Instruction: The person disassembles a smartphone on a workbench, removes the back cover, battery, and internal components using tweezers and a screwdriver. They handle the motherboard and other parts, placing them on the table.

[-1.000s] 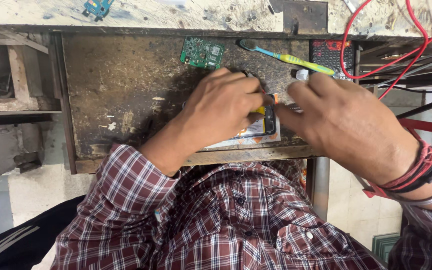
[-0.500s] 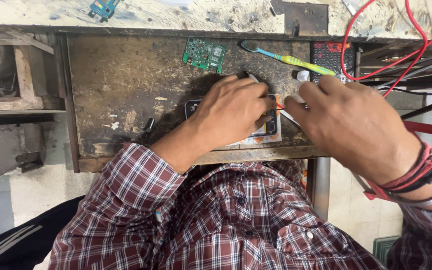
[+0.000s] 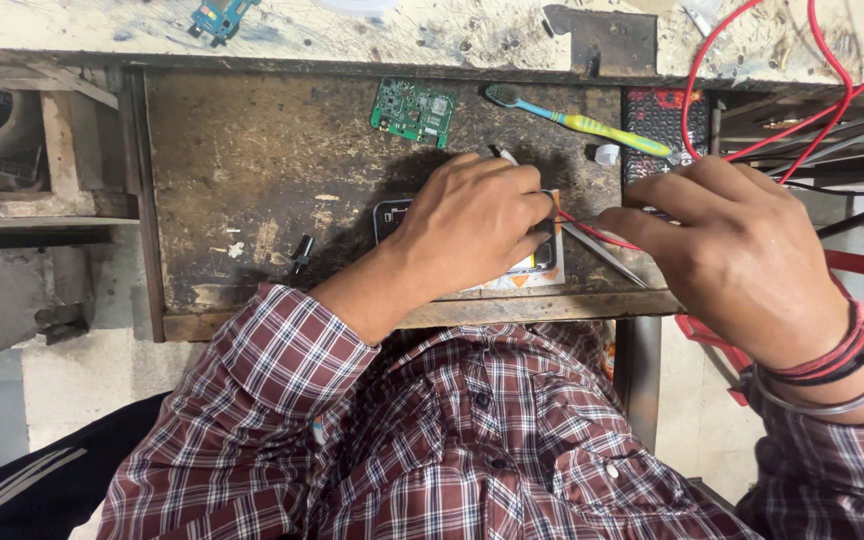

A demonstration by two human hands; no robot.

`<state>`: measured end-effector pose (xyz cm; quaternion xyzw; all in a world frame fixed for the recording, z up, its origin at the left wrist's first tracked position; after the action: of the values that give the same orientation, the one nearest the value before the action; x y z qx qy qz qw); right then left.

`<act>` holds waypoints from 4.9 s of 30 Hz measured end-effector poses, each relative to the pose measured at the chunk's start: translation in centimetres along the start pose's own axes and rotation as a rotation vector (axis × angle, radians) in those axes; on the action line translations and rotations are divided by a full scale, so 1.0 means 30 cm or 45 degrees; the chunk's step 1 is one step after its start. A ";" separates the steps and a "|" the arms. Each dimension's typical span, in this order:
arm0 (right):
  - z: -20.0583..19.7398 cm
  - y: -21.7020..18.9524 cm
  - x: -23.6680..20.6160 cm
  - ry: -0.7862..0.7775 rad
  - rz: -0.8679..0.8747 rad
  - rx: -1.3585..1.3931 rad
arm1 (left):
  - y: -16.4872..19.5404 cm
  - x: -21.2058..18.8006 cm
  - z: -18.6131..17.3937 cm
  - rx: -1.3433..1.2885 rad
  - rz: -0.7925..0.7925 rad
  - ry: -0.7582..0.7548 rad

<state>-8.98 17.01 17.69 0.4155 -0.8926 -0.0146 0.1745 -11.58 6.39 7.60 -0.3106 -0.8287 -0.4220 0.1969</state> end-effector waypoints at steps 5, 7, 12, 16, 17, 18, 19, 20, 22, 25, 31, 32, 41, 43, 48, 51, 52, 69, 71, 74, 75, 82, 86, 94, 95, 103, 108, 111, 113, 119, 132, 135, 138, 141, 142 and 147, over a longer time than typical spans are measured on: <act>0.025 0.041 -0.065 0.044 0.255 0.198 | 0.006 0.003 0.014 -0.034 0.006 -0.010; 0.042 0.053 -0.086 0.075 0.309 0.212 | 0.005 0.004 0.010 -0.040 0.004 -0.001; 0.083 0.131 -0.164 0.131 0.697 0.334 | 0.005 0.009 -0.043 0.044 0.041 0.085; 0.151 0.139 -0.180 0.297 0.718 0.234 | 0.030 0.028 -0.132 -0.010 0.112 0.285; 0.175 0.140 -0.184 0.305 0.719 0.184 | 0.038 0.036 -0.158 -0.005 0.132 0.341; 0.198 0.140 -0.186 0.314 0.720 0.135 | 0.039 0.044 -0.185 0.068 0.148 0.379; 0.216 0.143 -0.192 0.324 0.721 0.087 | 0.038 0.051 -0.218 0.141 0.165 0.416; 0.225 0.143 -0.199 0.353 0.716 0.082 | 0.036 0.057 -0.254 0.214 0.182 0.451; 0.238 0.143 -0.214 0.407 0.709 0.074 | 0.002 0.064 -0.342 0.364 0.105 0.535; 0.253 0.147 -0.232 0.449 0.709 0.099 | -0.076 0.072 -0.475 0.671 0.044 0.624; 0.262 0.146 -0.244 0.506 0.756 0.151 | -0.270 0.177 -0.582 0.935 0.064 0.648; 0.263 0.146 -0.244 0.509 0.759 0.156 | -0.297 0.186 -0.584 0.937 0.051 0.642; 0.275 0.145 -0.256 0.509 0.754 0.150 | -0.311 0.195 -0.558 1.088 0.025 0.584; 0.271 0.142 -0.254 0.500 0.758 0.148 | -0.241 0.184 -0.571 1.011 0.062 0.601; 0.224 0.122 -0.236 0.495 0.739 0.087 | -0.028 0.053 -0.450 0.583 -0.004 0.346; 0.194 0.086 -0.225 0.435 0.742 0.231 | 0.025 -0.025 -0.284 0.340 -0.135 -0.139; 0.192 0.069 -0.218 0.401 0.751 0.322 | 0.034 -0.041 -0.261 0.371 -0.138 -0.162; 0.308 0.041 -0.113 -0.047 0.835 0.573 | 0.016 -0.072 -0.157 0.346 -0.279 -0.357; 0.311 0.047 -0.133 -0.054 0.961 0.672 | 0.023 -0.083 -0.161 0.328 -0.294 -0.361; 0.276 0.047 -0.138 0.096 1.024 0.904 | 0.028 -0.100 -0.161 0.304 -0.306 -0.380; 0.256 0.043 -0.134 0.175 1.011 0.991 | 0.026 -0.103 -0.161 0.296 -0.307 -0.393; 0.025 0.019 -0.090 0.476 0.647 0.920 | 0.003 -0.082 -0.190 -0.284 -0.465 -0.417; -0.077 0.013 -0.056 0.545 0.478 0.657 | 0.025 -0.074 -0.105 -0.634 -0.504 -0.600; -0.134 0.027 -0.019 0.726 0.492 0.494 | 0.006 -0.033 -0.005 -0.974 -0.516 -0.423; -0.133 0.026 -0.016 0.719 0.486 0.478 | 0.007 -0.027 -0.006 -0.978 -0.459 -0.376; -0.139 0.005 0.038 0.584 0.422 0.392 | -0.007 -0.043 -0.017 -1.062 -0.322 -0.223; -0.151 -0.017 0.081 0.512 0.382 0.345 | -0.019 -0.054 -0.013 -1.096 -0.342 -0.215; -0.157 -0.021 0.096 0.471 0.379 0.313 | -0.020 -0.057 -0.009 -1.112 -0.349 -0.207; -0.158 -0.022 0.104 0.452 0.380 0.295 | -0.019 -0.057 -0.014 -1.111 -0.328 -0.196; -0.169 -0.033 0.111 0.433 0.379 0.279 | -0.014 -0.056 -0.024 -1.128 -0.321 -0.210; -0.135 -0.001 0.090 0.381 0.392 0.342 | -0.030 -0.064 0.008 -1.172 -0.374 -0.226; -0.115 0.020 0.075 0.366 0.399 0.282 | -0.026 -0.065 0.007 -1.248 -0.337 -0.232; -0.092 0.039 0.052 0.366 0.455 0.275 | -0.031 -0.068 0.024 -1.234 -0.366 -0.240; -0.086 0.052 0.026 0.398 0.496 0.278 | -0.028 -0.068 0.033 -1.230 -0.366 -0.238; -0.083 0.054 0.017 0.409 0.506 0.275 | -0.029 -0.071 0.033 -1.239 -0.377 -0.239; -0.058 0.079 -0.031 0.488 0.583 0.476 | -0.031 -0.076 0.029 -1.290 -0.363 -0.240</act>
<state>-9.61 19.47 19.44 0.2243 -0.9010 0.2667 0.2585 -10.60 5.90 5.23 -0.2876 -0.5692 -0.7620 -0.1123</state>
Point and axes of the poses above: each hand's wrist, its own x-axis towards the middle knuckle, its own z-axis out of the palm, y = z × x, the point moved 8 cm from there along x, towards the middle knuckle, and after that the axes turned 15 degrees about y, right-handed, at the moved point
